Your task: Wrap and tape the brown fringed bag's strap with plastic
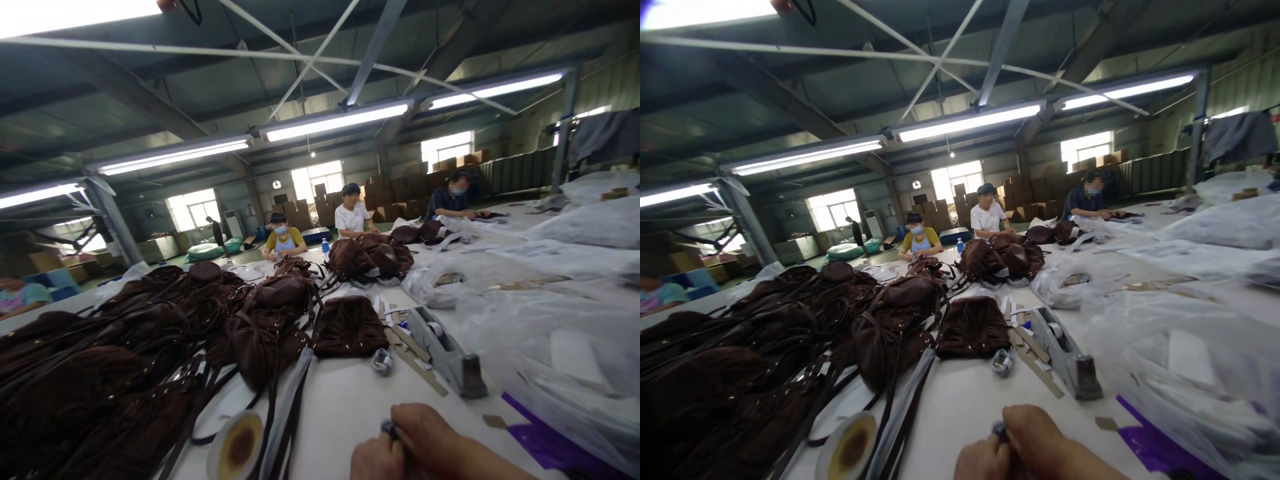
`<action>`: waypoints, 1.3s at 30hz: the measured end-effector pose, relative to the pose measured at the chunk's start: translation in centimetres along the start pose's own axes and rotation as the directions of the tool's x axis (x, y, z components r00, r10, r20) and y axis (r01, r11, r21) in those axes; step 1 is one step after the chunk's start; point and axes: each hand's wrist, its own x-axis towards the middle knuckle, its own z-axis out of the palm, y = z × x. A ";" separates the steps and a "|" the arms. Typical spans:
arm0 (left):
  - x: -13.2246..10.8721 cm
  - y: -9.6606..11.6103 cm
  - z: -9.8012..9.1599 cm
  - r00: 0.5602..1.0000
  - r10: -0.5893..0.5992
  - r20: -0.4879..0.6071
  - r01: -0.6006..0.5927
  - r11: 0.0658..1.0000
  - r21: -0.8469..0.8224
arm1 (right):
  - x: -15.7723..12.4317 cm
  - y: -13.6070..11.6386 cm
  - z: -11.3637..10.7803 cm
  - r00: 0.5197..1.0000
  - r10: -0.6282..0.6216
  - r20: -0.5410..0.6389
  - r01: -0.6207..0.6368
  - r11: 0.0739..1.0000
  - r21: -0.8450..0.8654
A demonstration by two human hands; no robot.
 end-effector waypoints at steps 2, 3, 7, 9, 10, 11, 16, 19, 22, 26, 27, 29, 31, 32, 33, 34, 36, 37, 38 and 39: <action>-0.9 -1.3 -1.8 0.991 0.110 0.080 -0.112 0.994 0.017 | 0.2 0.6 -0.8 0.978 -0.198 0.065 0.201 0.978 -0.053; -1.3 -1.8 -2.6 0.984 0.158 0.079 -0.159 0.987 0.014 | 0.3 0.8 -1.2 0.959 -0.267 0.094 0.273 0.960 -0.064; -1.6 -0.8 -3.2 0.981 0.179 0.075 -0.177 0.984 -0.035 | 0.3 0.0 -1.7 0.991 -0.129 0.039 0.130 0.991 -0.032; -1.4 1.1 -2.4 0.999 0.011 0.036 -0.009 0.999 -0.051 | 0.1 -0.8 -1.7 0.997 0.071 0.001 -0.071 0.997 -0.016; -1.3 1.9 -1.9 0.998 -0.058 0.021 0.059 0.996 -0.062 | -0.1 -1.2 -1.7 0.991 0.132 0.010 -0.132 0.991 -0.025; -1.3 2.5 -1.7 0.994 -0.104 0.015 0.105 0.992 -0.073 | -0.2 -1.5 -1.7 0.988 0.153 0.036 -0.151 0.988 -0.044; -2.9 0.8 -3.1 0.998 -0.009 0.057 0.013 0.998 -0.061 | -0.4 -1.3 -3.2 0.980 -0.078 0.183 0.094 0.993 -0.076; -3.8 -1.4 -3.9 0.988 0.146 0.046 -0.145 0.989 -0.020 | 0.0 -1.0 -3.9 0.924 -0.285 0.255 0.313 0.947 -0.075; -3.5 -0.9 -3.2 0.995 0.098 0.034 -0.097 0.994 -0.048 | 0.2 -1.7 -3.5 0.970 -0.162 0.183 0.184 0.977 -0.110; -2.9 2.0 -2.0 0.994 -0.110 -0.004 0.109 0.990 -0.093 | -0.1 -3.0 -2.4 0.988 0.119 0.099 -0.101 0.981 -0.167; -2.9 2.2 -2.2 0.992 -0.126 0.009 0.126 0.988 -0.092 | -0.2 -3.2 -2.3 0.987 0.119 0.106 -0.100 0.980 -0.173; -3.3 1.7 -3.0 0.997 -0.068 0.048 0.072 0.993 -0.090 | -0.3 -2.9 -2.5 0.989 0.029 0.148 -0.005 0.986 -0.164; -3.9 0.1 -4.1 0.995 0.067 0.074 -0.061 0.995 -0.084 | -0.1 -2.2 -2.9 0.965 -0.157 0.212 0.188 0.973 -0.137; -4.1 -0.8 -4.4 0.988 0.128 0.084 -0.122 0.990 -0.074 | 0.0 -1.8 -3.0 0.936 -0.258 0.239 0.292 0.949 -0.119; -4.3 -1.5 -4.6 0.981 0.169 0.095 -0.164 0.985 -0.063 | 0.2 -1.5 -3.1 0.905 -0.341 0.253 0.376 0.921 -0.104; -4.3 -2.0 -4.5 0.978 0.183 0.103 -0.178 0.982 -0.056 | 0.4 -1.3 -3.0 0.890 -0.383 0.245 0.417 0.904 -0.100; -4.0 -1.9 -3.8 0.987 0.130 0.089 -0.125 0.990 -0.066 | 0.5 -1.3 -2.6 0.936 -0.306 0.172 0.326 0.939 -0.106; -3.7 -1.3 -3.2 0.995 0.077 0.064 -0.072 0.994 -0.080 | 0.4 -1.5 -2.3 0.970 -0.205 0.127 0.219 0.970 -0.108; -3.4 -0.5 -2.7 0.999 0.016 0.031 -0.013 0.995 -0.094 | 0.3 -1.8 -2.0 0.991 -0.092 0.093 0.101 0.989 -0.107; -3.2 0.4 -2.2 0.999 -0.042 0.004 0.042 0.994 -0.102 | 0.2 -2.1 -1.8 0.997 0.009 0.073 -0.002 0.995 -0.104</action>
